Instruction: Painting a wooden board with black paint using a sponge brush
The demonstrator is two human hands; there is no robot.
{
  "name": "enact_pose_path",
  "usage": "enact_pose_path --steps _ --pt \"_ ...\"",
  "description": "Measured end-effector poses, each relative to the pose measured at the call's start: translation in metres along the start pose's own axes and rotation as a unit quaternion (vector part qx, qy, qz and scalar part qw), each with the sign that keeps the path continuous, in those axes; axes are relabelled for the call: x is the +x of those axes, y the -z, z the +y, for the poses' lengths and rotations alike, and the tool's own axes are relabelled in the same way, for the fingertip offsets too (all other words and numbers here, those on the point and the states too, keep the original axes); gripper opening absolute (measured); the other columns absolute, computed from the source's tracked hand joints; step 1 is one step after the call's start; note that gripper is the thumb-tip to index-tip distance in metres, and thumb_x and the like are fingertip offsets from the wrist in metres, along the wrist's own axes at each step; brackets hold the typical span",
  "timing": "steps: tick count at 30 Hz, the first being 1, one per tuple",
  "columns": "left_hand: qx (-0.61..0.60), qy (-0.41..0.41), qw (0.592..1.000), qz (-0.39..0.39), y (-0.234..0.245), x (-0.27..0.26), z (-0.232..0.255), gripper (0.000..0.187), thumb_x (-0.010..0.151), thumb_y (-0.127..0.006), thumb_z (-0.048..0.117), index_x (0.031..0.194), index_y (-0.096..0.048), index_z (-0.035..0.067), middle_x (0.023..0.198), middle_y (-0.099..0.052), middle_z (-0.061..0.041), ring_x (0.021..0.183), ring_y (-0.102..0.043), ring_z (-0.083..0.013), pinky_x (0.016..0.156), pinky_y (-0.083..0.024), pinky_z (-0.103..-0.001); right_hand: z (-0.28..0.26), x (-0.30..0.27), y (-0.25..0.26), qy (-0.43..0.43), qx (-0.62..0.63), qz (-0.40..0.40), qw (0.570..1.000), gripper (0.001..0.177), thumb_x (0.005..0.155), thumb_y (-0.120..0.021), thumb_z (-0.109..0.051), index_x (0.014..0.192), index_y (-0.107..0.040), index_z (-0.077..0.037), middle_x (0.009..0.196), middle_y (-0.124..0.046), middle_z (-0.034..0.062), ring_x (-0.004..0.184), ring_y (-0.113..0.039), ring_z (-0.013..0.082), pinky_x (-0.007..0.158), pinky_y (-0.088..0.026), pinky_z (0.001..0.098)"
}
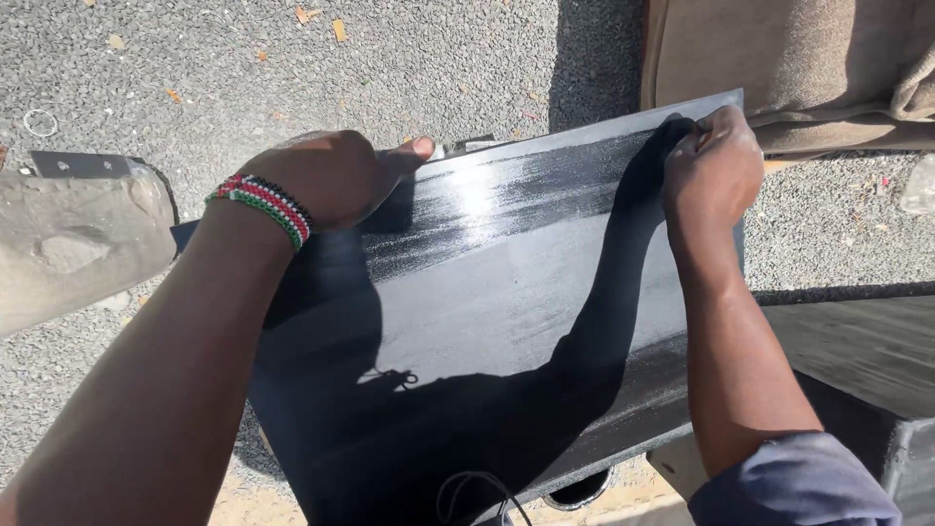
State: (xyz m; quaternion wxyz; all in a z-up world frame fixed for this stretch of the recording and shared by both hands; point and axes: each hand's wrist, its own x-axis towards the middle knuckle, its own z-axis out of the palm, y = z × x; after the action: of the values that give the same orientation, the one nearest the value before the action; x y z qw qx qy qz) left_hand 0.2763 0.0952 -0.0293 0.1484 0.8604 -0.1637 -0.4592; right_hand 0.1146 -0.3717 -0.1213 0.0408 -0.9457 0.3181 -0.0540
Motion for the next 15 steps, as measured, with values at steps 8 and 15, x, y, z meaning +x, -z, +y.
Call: enact_pose_path --steps 8,15 --pt "-0.046 0.093 0.991 -0.089 0.019 -0.025 0.011 0.112 0.113 -0.013 0.093 0.106 -0.073 -0.001 0.116 -0.081 -0.026 0.117 -0.075 -0.0417 0.113 -0.049 -0.056 0.103 0.083 0.020 0.051 0.091 -0.003 0.995 0.017 0.109 -0.073 -0.010 0.124 -0.081 -0.009 0.099 -0.075 0.0015 0.084 -0.069 0.0180 0.070 -0.060 0.0395" --pt "-0.253 0.282 0.913 0.150 -0.020 -0.083 -0.140 0.093 0.118 -0.026 0.092 0.083 -0.050 0.010 0.092 -0.065 -0.020 0.091 -0.060 -0.0403 0.087 -0.040 -0.054 -0.071 -0.027 0.035 -0.049 0.205 -0.135 0.968 0.006 0.116 -0.061 -0.012 0.120 -0.063 -0.008 0.072 -0.059 0.0098 0.046 -0.060 0.0217 0.036 -0.042 0.0417"
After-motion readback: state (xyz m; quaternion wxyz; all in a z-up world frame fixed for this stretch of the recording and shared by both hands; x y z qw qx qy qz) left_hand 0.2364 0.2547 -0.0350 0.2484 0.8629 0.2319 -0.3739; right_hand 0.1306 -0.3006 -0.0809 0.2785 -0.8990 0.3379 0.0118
